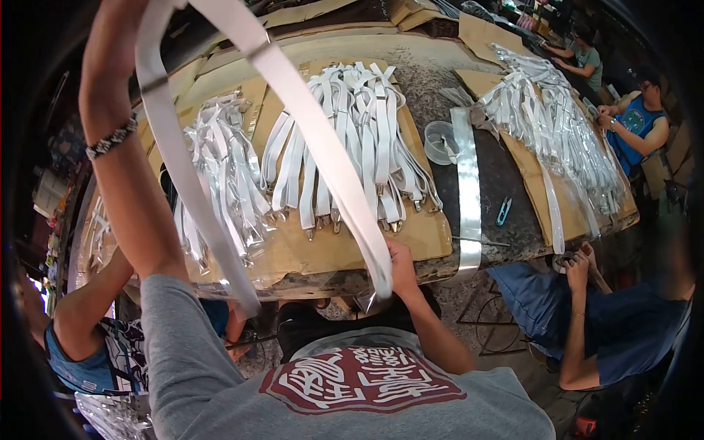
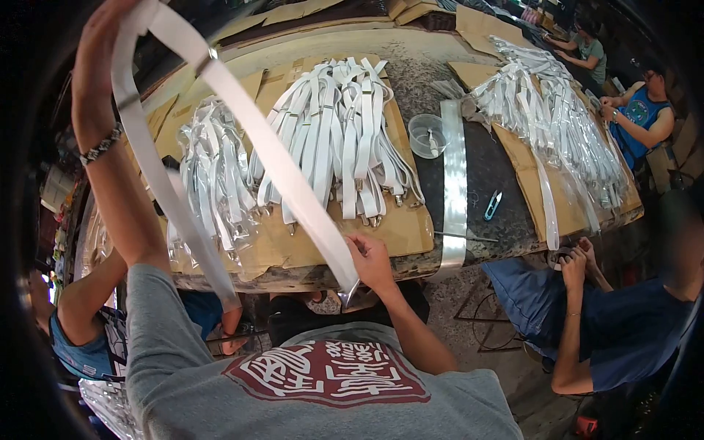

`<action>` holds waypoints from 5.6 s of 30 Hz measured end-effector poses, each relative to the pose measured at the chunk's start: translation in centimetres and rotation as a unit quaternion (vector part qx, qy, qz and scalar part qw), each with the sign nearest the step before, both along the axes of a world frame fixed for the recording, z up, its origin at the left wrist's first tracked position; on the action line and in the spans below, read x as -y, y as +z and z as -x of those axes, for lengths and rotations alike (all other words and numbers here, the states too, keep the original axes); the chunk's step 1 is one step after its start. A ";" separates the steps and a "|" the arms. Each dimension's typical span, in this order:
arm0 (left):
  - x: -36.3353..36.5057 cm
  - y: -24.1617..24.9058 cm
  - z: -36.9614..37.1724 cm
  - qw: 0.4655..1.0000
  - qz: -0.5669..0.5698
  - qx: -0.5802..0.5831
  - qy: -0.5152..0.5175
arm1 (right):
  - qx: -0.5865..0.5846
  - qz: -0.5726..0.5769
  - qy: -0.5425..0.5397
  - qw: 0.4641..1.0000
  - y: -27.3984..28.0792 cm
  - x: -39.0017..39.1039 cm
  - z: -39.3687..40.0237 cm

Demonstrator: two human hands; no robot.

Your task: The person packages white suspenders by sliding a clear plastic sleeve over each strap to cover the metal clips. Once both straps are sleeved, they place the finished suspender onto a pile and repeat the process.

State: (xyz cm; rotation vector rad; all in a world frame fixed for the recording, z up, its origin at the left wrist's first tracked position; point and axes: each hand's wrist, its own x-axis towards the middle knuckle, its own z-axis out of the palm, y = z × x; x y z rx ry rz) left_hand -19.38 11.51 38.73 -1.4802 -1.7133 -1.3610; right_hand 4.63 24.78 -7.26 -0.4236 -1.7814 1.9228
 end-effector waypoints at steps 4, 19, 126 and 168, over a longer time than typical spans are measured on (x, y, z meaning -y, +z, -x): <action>-2.1 -3.8 2.1 0.944 0.089 0.059 -0.312 | -0.019 0.046 0.003 0.999 0.2 0.2 0.2; -11.9 -31.0 21.7 0.915 0.338 0.120 0.183 | 0.023 0.100 0.010 0.995 1.0 0.1 0.0; 10.8 -36.5 -14.1 0.628 -0.105 0.734 -0.236 | 0.092 -0.191 0.203 0.956 7.9 7.8 -2.0; 8.4 -36.8 -14.9 0.654 -0.102 0.714 -0.228 | 0.081 -0.153 0.201 0.964 8.3 6.8 -2.5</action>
